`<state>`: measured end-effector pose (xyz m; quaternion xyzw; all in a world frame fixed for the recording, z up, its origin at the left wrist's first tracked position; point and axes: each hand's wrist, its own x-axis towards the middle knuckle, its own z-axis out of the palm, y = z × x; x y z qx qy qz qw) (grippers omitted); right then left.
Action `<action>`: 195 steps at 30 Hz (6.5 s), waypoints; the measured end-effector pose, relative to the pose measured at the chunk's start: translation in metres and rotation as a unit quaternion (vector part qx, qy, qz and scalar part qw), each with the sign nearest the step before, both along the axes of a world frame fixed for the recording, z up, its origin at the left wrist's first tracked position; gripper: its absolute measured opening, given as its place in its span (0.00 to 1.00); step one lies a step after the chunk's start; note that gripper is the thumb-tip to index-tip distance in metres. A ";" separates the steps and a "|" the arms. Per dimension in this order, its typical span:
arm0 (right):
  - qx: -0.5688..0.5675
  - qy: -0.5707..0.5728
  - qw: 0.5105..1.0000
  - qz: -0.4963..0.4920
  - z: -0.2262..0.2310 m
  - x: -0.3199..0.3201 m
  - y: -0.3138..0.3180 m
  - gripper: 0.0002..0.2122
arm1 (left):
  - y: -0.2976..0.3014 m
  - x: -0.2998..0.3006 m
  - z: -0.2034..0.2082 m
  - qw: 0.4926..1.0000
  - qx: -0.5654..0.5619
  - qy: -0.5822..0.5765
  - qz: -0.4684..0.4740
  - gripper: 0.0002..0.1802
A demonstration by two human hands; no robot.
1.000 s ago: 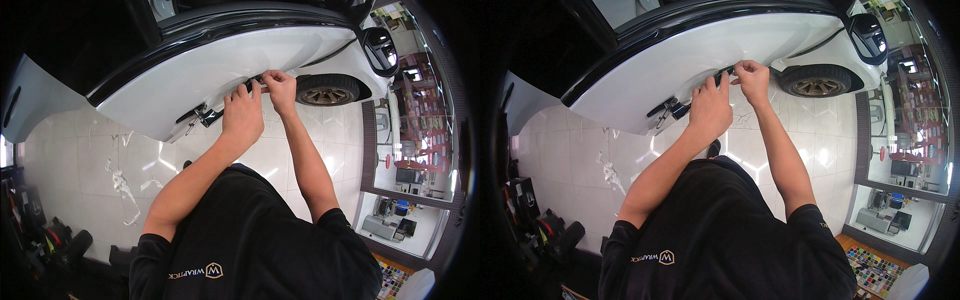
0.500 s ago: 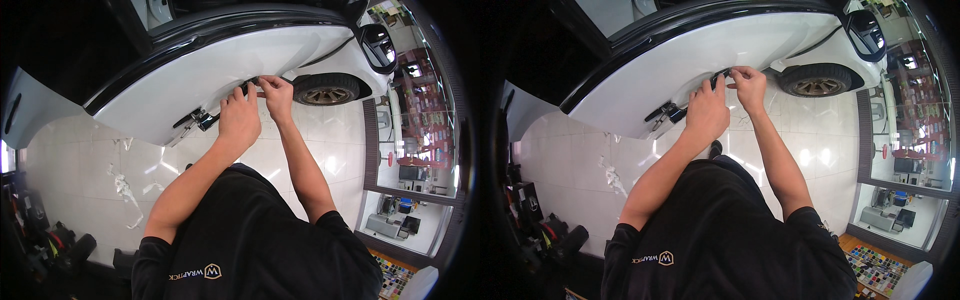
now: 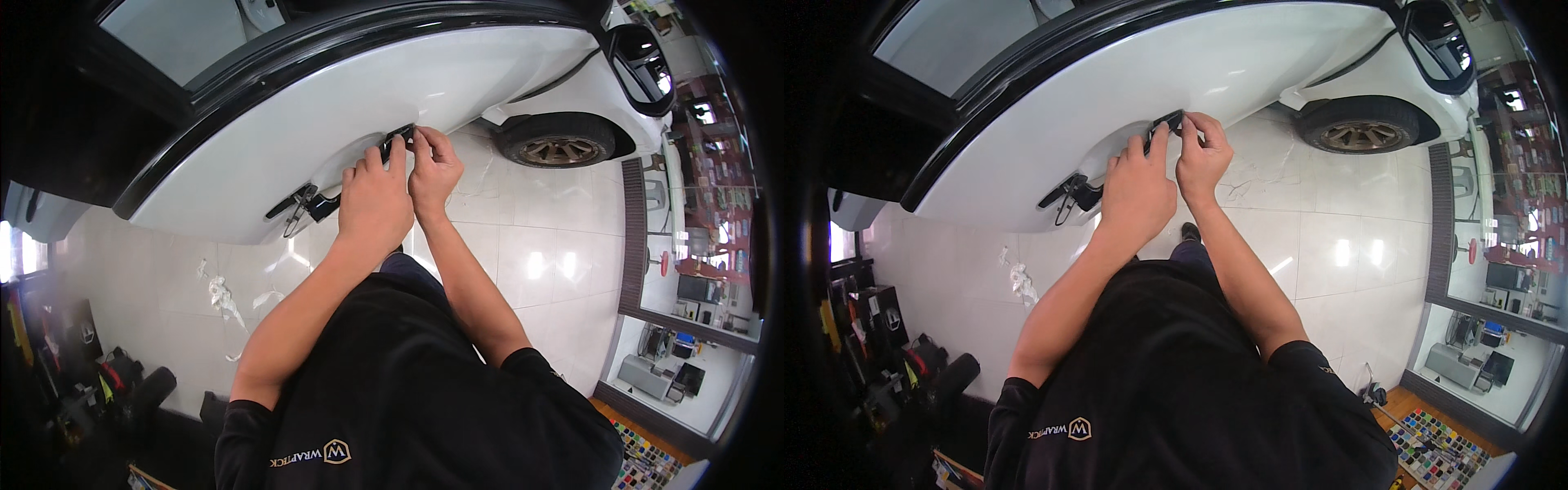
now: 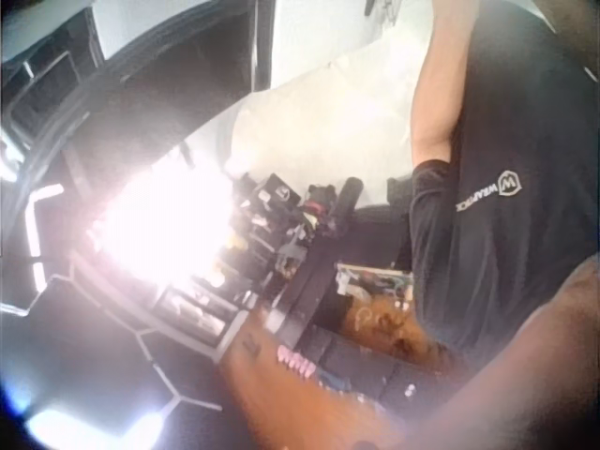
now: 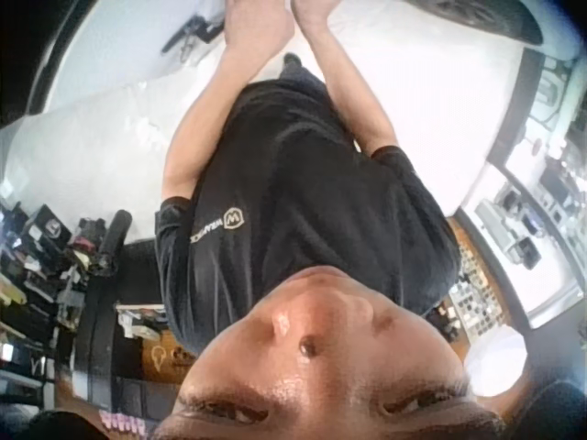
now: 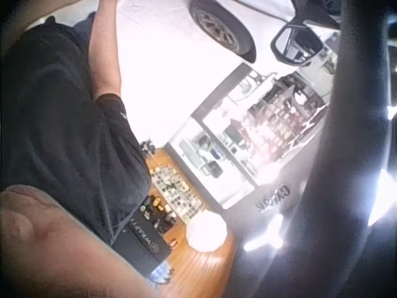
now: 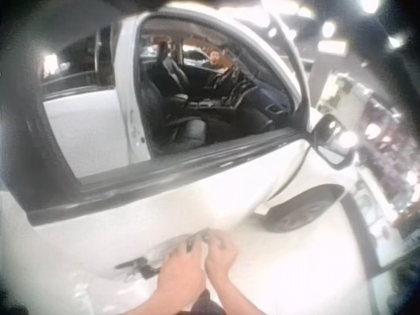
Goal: The person installs a black door handle onto a white car door. They align the handle, insert and tighten fasteners using a screwdriver and hex key, then trim excess protective film around the handle with a utility knife.
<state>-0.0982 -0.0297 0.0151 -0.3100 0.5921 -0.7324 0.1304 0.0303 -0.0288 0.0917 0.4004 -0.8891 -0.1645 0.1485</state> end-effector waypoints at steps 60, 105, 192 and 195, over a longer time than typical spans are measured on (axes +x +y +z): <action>0.146 0.203 0.863 0.438 -0.080 -0.111 0.070 0.08 | 0.112 -0.017 0.035 0.949 -0.074 0.124 0.279 0.29; 0.417 0.362 0.551 0.626 -0.033 0.051 0.261 0.09 | 0.550 0.307 -0.326 0.467 0.353 0.206 0.784 0.15; 0.349 0.096 0.536 0.763 0.027 0.133 0.270 0.13 | 0.526 0.272 -0.047 0.316 -0.095 0.631 0.702 0.17; 0.265 -0.001 0.552 0.791 0.088 0.163 0.264 0.18 | 0.417 0.198 -0.026 0.341 0.080 0.797 0.491 0.16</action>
